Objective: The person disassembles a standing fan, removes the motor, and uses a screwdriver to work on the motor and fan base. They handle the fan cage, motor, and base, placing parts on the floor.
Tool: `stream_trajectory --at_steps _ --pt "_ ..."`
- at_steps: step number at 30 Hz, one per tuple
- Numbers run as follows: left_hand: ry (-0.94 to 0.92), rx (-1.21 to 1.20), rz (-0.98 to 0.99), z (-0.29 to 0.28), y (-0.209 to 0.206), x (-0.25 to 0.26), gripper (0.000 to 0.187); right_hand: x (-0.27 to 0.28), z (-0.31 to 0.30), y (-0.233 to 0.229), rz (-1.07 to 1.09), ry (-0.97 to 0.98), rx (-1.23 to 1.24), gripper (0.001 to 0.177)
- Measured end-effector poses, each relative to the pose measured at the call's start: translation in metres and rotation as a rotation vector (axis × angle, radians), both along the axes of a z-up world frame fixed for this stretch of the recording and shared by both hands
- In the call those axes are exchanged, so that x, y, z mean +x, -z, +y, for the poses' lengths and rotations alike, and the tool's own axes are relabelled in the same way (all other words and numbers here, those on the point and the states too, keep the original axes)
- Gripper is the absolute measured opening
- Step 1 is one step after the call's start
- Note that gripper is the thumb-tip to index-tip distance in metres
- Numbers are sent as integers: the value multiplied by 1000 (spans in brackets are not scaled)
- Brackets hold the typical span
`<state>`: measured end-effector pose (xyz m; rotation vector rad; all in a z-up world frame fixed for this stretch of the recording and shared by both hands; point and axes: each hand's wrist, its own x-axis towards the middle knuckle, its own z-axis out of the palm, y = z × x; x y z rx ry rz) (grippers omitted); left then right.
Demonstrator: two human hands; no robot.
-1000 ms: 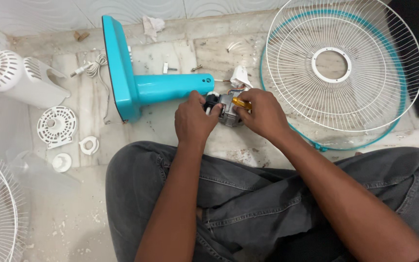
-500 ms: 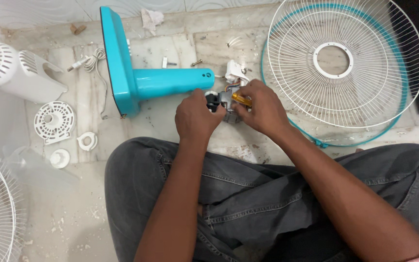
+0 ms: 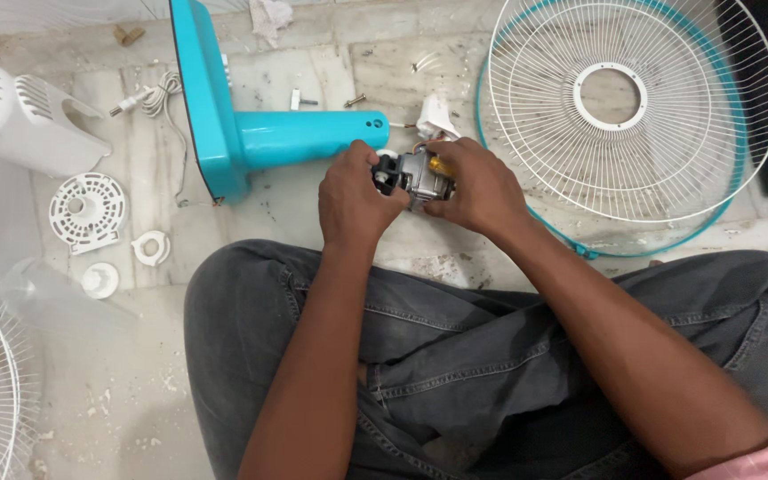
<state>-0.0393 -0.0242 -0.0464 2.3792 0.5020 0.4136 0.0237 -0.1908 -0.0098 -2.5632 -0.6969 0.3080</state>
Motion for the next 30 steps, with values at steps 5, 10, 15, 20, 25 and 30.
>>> stream_trajectory --at_steps 5,10,15,20,25,30 --pt "47 -25 -59 0 3 1 41 -1 3 -6 -18 93 -79 83" --pt "58 -56 -47 3 3 2 44 -2 4 -6 -12 152 -110 82" --pt "41 -68 -16 5 2 2 51 -2 3 -5 -10 170 -90 84" --pt "58 -113 -61 6 8 1 51 -2 3 -4 -23 156 -73 87" --pt "61 -134 -65 6 9 2 52 -2 4 -5 19 176 -88 87" --pt "68 -126 -42 5 8 3 52 -2 4 -5 22 175 -77 86"
